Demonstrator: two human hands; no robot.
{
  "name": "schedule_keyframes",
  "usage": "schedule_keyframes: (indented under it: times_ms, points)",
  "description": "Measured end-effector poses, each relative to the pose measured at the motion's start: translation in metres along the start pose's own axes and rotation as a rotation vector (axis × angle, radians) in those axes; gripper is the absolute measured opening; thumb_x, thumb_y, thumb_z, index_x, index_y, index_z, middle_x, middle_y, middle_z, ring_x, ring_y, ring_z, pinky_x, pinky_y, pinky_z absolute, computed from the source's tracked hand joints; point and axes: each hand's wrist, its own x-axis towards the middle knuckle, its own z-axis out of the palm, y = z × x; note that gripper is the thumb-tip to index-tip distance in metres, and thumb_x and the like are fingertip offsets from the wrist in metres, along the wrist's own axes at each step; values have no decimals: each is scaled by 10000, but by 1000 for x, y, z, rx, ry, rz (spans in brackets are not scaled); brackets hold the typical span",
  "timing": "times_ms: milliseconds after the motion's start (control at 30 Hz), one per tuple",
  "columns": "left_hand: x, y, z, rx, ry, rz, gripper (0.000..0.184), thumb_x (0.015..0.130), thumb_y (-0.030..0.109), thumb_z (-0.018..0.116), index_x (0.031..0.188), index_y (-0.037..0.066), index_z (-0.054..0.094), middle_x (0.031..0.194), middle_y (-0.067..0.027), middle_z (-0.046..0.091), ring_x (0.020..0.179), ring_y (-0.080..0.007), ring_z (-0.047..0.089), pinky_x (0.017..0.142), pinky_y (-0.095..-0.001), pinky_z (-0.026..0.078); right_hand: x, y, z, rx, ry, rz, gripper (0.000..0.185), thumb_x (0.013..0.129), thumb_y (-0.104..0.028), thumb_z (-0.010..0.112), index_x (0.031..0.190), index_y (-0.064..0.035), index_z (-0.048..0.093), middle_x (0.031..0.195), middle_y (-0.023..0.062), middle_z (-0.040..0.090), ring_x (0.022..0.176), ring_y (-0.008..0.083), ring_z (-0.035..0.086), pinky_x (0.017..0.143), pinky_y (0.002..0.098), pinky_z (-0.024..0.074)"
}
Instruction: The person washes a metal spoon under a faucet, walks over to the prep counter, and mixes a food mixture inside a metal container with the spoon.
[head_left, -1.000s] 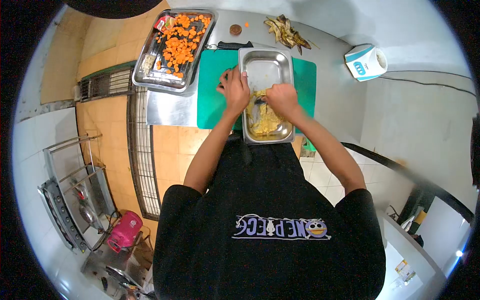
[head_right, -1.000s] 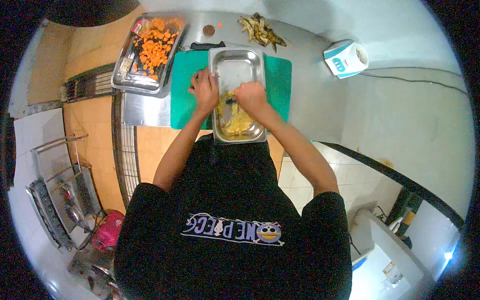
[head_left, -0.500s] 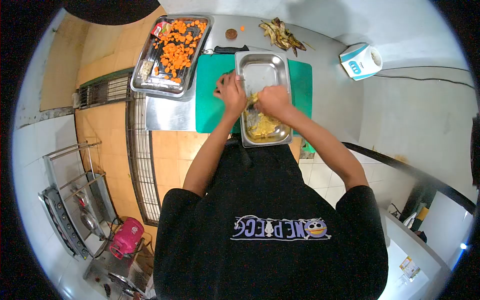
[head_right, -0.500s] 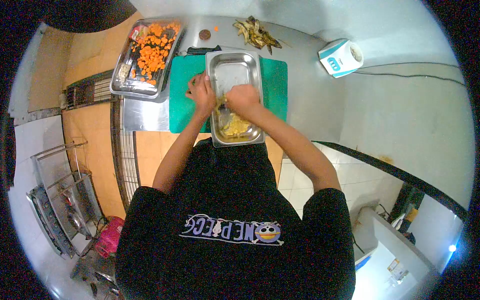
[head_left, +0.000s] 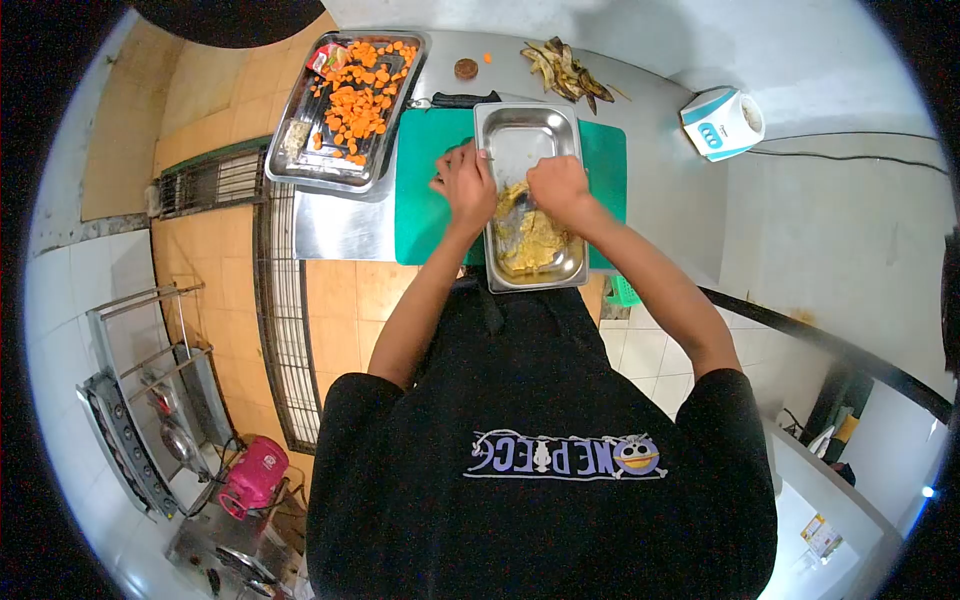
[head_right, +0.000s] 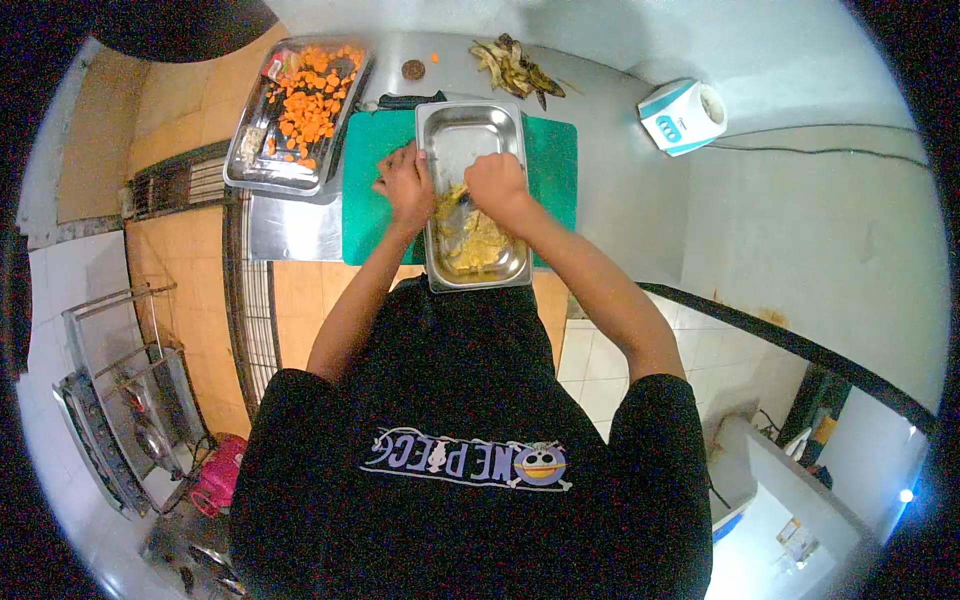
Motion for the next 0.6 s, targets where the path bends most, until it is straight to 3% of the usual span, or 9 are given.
schedule_keyframes:
  times_ms: [67, 133, 267, 333, 367, 433, 467, 533, 600]
  points:
    - [3, 2, -2, -3, -9, -9, 361, 1025, 304, 425, 1246, 98, 622, 1222, -129, 610, 1200, -336, 448, 977, -599, 236, 3, -2, -3, -28, 54, -2, 165, 818, -193, 633, 836, -100, 768, 840, 99, 740, 831, 262, 729, 685, 403, 564]
    - [6, 1, -5, 117, -129, -49, 357, 1010, 306, 462, 1252, 88, 610, 1173, -157, 628, 1130, -336, 552, 941, -568, 349, 7, -14, 4, 36, 113, -28, 332, 763, -418, 754, 816, -90, 765, 823, 133, 734, 765, 291, 727, 666, 408, 569]
    - [10, -21, -37, 25, -271, 80, 385, 990, 328, 516, 1270, 72, 582, 1110, -179, 654, 978, -359, 659, 815, -531, 474, 16, 5, 29, 65, -2, 30, 336, 764, -418, 751, 840, -91, 765, 827, 122, 735, 774, 290, 727, 662, 418, 566]
    - [2, -23, -60, 105, -612, 148, 392, 969, 301, 590, 1259, 40, 554, 1008, -201, 681, 779, -341, 711, 675, -477, 531, 16, 13, 17, -61, 95, 24, 180, 825, -188, 613, 843, -101, 770, 838, 111, 741, 794, 283, 730, 668, 427, 570]
    - [-5, -26, -64, 106, -612, 151, 392, 969, 301, 590, 1259, 40, 554, 1008, -201, 681, 779, -341, 711, 675, -477, 531, 12, 10, 4, -61, 97, 26, 180, 825, -188, 613, 843, -101, 770, 838, 111, 741, 794, 283, 730, 668, 427, 570]
    - [-18, -34, -65, -325, -814, -100, 369, 954, 253, 637, 1219, 14, 545, 945, -208, 693, 641, -294, 703, 616, -432, 535, -3, -6, -19, 101, 57, 25, 167, 809, -182, 626, 827, -99, 769, 829, 120, 740, 795, 285, 730, 665, 426, 574]
    - [-19, -34, -63, -325, -814, -103, 369, 954, 253, 637, 1219, 14, 545, 945, -208, 693, 641, -294, 703, 616, -432, 535, -4, -13, 1, 101, 55, 24, 167, 809, -182, 626, 827, -99, 769, 829, 120, 740, 795, 285, 730, 665, 426, 574]
    - [-24, -37, -60, -494, -763, -227, 333, 952, 210, 646, 1195, 9, 539, 893, -193, 691, 586, -248, 690, 592, -390, 534, -5, -30, 62, -4, -52, -67, 329, 746, -424, 758, 840, -109, 765, 817, 105, 735, 769, 278, 726, 672, 427, 562]
    - [-24, -40, -56, -525, -760, -229, 332, 948, 216, 651, 1186, 12, 542, 891, -186, 687, 585, -251, 689, 590, -386, 534, -16, -14, 42, 70, -68, -73, 318, 721, -421, 770, 774, -107, 762, 762, 107, 722, 729, 275, 720, 629, 430, 554]
